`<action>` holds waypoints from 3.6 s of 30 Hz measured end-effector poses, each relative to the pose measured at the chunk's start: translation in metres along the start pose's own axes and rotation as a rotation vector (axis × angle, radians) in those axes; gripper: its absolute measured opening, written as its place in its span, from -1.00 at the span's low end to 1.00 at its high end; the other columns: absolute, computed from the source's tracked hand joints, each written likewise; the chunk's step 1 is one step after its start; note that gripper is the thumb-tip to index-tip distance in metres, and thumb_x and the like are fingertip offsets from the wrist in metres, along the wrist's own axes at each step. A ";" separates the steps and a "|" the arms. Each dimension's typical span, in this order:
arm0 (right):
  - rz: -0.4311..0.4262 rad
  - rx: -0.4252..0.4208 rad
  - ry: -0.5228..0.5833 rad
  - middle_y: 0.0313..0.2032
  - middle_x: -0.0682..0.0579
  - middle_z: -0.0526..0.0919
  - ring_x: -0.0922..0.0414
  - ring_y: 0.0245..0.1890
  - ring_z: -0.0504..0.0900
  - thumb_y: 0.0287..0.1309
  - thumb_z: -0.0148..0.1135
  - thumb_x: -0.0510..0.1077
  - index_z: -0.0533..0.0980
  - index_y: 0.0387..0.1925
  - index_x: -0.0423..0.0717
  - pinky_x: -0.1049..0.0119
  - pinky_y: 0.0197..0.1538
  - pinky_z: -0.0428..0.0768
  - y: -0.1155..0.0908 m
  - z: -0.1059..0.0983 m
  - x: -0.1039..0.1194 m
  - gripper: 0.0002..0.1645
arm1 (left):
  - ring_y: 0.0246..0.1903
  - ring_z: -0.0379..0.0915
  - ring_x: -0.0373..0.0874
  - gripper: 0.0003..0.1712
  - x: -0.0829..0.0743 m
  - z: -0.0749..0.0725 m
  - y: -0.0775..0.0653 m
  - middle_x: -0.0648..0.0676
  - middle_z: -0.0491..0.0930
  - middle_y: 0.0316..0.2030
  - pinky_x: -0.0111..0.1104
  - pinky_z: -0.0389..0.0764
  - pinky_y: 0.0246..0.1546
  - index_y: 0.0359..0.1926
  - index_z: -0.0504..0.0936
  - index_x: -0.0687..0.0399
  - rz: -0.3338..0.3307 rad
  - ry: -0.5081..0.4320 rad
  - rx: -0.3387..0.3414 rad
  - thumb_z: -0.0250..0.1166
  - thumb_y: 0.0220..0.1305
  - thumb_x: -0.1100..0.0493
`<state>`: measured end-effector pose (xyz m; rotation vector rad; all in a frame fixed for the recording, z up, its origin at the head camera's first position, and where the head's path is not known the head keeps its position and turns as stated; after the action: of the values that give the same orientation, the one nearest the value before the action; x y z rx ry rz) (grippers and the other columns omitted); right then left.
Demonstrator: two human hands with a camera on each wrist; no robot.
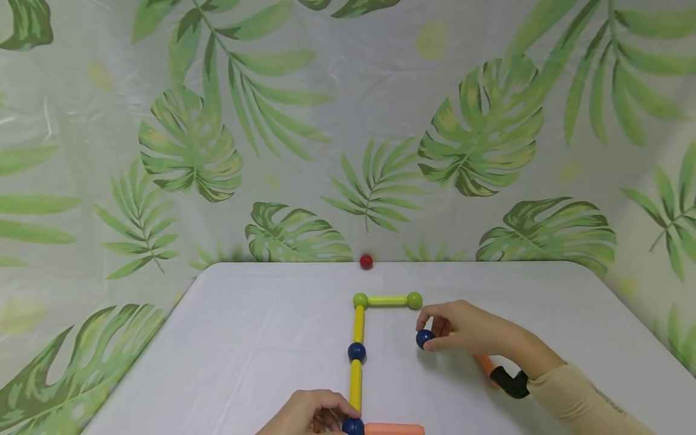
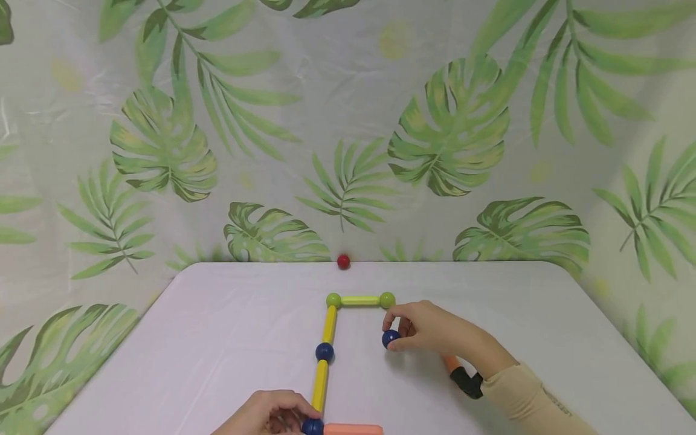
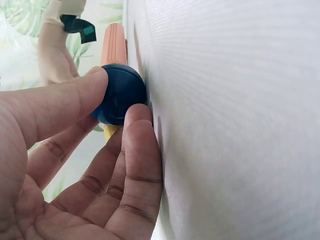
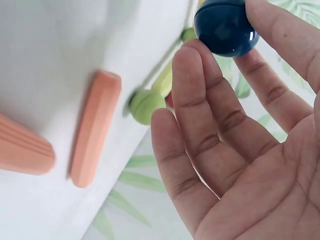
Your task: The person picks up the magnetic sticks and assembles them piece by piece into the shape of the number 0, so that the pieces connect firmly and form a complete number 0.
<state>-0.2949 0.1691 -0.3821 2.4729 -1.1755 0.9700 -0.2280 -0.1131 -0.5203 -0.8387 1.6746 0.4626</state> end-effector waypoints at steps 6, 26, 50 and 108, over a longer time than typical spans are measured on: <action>-0.046 0.043 0.059 -0.36 0.25 0.66 0.36 -0.33 0.61 0.37 0.46 0.06 0.63 0.02 0.09 0.41 -0.21 0.59 -0.020 0.016 0.004 -0.71 | -0.29 0.69 -0.33 -0.75 0.008 -0.001 0.002 -0.15 0.80 -0.19 -0.50 0.70 -0.27 0.04 0.83 -0.22 0.038 0.006 0.008 0.51 0.36 0.00; -0.089 0.142 0.179 -0.34 0.37 0.64 0.47 -0.32 0.57 0.33 0.50 -0.01 0.62 -0.03 0.13 0.43 -0.22 0.60 -0.057 0.057 0.013 -0.74 | -0.29 0.65 -0.38 -0.69 -0.025 0.002 -0.006 -0.17 0.77 -0.17 -0.50 0.67 -0.28 0.08 0.81 0.02 0.024 0.027 0.002 0.49 0.40 0.03; -0.072 0.189 0.284 -0.36 0.37 0.64 0.49 -0.36 0.54 0.35 0.44 -0.12 0.63 -0.10 0.15 0.48 -0.30 0.57 -0.063 0.079 0.021 -0.84 | -0.29 0.63 -0.36 -0.71 -0.053 0.006 -0.012 -0.07 0.79 -0.17 -0.53 0.64 -0.28 0.06 0.80 0.16 0.017 0.034 -0.003 0.47 0.41 0.13; 0.366 -0.231 0.011 -0.45 0.06 0.60 0.14 -0.49 0.57 0.39 0.43 0.03 0.61 -0.01 -0.13 0.34 -0.44 0.45 -0.090 -0.015 -0.089 -0.65 | -0.11 0.57 -0.53 -0.67 -0.132 0.052 0.030 -0.17 0.76 -0.07 -0.62 0.60 -0.11 0.16 0.76 -0.05 0.283 0.680 0.119 0.48 0.42 0.10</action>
<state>-0.2749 0.2879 -0.4229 2.1131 -1.6714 0.8714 -0.2019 -0.0198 -0.4120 -0.7120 2.4428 0.2733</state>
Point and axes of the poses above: each hand's wrist, its own y-axis towards the middle knuckle, its own z-axis out of the palm, x = y × z, the point moved 7 cm from there along y, towards the middle knuckle
